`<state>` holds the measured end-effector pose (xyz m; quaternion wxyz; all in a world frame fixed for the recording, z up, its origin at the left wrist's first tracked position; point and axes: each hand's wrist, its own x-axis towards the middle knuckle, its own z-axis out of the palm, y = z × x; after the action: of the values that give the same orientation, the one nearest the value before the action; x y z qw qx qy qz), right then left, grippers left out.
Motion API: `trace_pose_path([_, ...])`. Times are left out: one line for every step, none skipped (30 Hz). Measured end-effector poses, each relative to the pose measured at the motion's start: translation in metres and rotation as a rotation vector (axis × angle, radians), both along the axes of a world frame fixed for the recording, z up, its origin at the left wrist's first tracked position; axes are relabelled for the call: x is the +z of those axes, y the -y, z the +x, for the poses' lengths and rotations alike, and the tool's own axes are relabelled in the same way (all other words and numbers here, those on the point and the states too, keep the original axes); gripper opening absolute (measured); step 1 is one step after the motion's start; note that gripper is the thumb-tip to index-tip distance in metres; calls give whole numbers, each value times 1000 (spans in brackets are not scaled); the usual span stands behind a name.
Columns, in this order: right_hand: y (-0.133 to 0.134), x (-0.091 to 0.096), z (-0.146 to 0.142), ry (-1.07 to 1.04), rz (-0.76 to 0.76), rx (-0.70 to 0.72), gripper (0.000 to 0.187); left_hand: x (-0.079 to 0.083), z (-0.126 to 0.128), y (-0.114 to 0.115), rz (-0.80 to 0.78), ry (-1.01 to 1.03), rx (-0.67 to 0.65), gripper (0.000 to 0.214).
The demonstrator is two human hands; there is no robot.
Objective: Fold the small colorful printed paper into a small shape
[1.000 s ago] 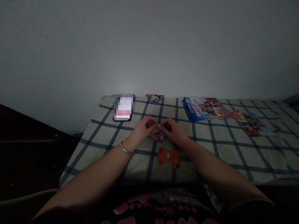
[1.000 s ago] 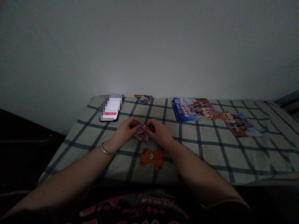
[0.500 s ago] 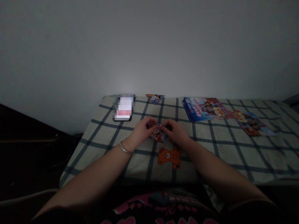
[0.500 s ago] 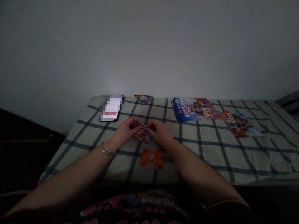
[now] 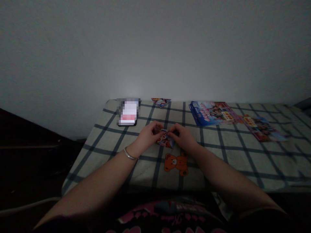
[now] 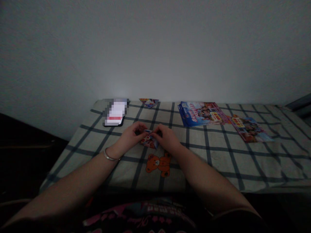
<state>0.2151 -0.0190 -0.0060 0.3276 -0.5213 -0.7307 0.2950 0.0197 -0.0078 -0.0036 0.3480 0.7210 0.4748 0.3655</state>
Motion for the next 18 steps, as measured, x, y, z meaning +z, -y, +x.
trace_pose_path([0, 0, 0, -3, 2, 0, 7, 0, 0, 0, 1, -1, -2, 18])
trace_pose_path([0, 0, 0, -6, 3, 1, 7, 0, 0, 0, 2, 2, -8, 18])
trace_pose_path([0, 0, 0, -9, 1, 1, 7, 0, -1, 0, 4, 7, -15, 18])
trace_pose_path([0, 0, 0, -10, -4, 2, 7, -1, -1, -1, 5, 12, -23, 18])
trace_pose_path([1, 1, 0, -9, -8, 4, 7, 0, -1, -1, 7, 14, -27, 17])
trace_pose_path([1, 1, 0, -4, -12, 5, 7, 0, -2, -1, 8, 13, -30, 17])
trace_pose_path([1, 2, 0, 2, -16, 4, 6, 0, -2, 0, 7, 9, -32, 16])
trace_pose_path([1, 2, 0, 10, -16, 4, 6, 1, -2, 0, 4, 3, -33, 14])
trace_pose_path([1, 3, 0, 17, -14, 3, 6, 2, -2, 0, -1, -3, -36, 13])
trace_pose_path([2, 4, 0, 22, -12, 4, 7, 3, -2, 0, -3, -9, -37, 11])
trace_pose_path([2, 4, 0, 25, -8, 7, 7, 3, -2, 0, -2, -12, -37, 10])
trace_pose_path([2, 4, 0, 25, -6, 10, 7, 3, -1, 1, 1, -14, -36, 8])
trace_pose_path([2, 5, 0, 25, -2, 14, 6, 4, -1, 1, 6, -12, -33, 8])
trace_pose_path([2, 5, 0, 27, 1, 14, 6, 3, -1, 1, 13, -9, -31, 7])
trace_pose_path([2, 5, 0, 31, 1, 12, 6, 3, -1, 1, 18, -8, -29, 7])
trace_pose_path([2, 5, 0, 34, 1, 8, 6, 2, -1, 1, 21, -9, -26, 7])
trace_pose_path([2, 5, 0, 38, 1, 4, 6, 2, -1, 1, 24, -9, -24, 7])
trace_pose_path([2, 5, 0, 41, 1, 1, 7, 2, -1, 1, 28, -11, -23, 7])
